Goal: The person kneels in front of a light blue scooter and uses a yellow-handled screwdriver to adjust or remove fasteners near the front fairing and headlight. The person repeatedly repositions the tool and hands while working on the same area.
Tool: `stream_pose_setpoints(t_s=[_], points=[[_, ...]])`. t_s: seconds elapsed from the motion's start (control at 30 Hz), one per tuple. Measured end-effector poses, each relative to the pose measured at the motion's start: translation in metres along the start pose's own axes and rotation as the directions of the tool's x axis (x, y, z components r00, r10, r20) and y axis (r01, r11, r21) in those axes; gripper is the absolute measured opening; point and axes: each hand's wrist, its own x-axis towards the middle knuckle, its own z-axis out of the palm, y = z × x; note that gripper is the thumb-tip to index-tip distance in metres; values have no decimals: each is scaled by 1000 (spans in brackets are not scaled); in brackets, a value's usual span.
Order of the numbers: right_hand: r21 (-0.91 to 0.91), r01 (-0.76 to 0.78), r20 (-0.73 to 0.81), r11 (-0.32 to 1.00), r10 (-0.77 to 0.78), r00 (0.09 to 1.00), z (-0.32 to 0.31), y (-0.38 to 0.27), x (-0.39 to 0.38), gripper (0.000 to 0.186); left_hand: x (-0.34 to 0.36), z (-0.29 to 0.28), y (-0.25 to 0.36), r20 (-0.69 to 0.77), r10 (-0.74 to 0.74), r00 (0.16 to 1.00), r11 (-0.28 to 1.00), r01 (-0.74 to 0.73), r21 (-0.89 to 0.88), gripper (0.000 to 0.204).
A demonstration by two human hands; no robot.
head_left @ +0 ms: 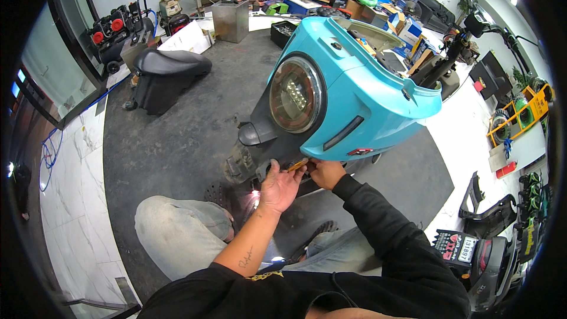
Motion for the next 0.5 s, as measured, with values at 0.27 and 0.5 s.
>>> stream_pose_setpoints(t_s=[0.27,0.5], points=[[3,-21,-6,1000,21,1000,-3,-2,0,24,-2,6,-2,-77,55,996,998,-52,38,64],[-34,-1,-12,999,1,1000,-3,-1,-2,24,-3,7,0,-1,45,999,999,-45,27,52]])
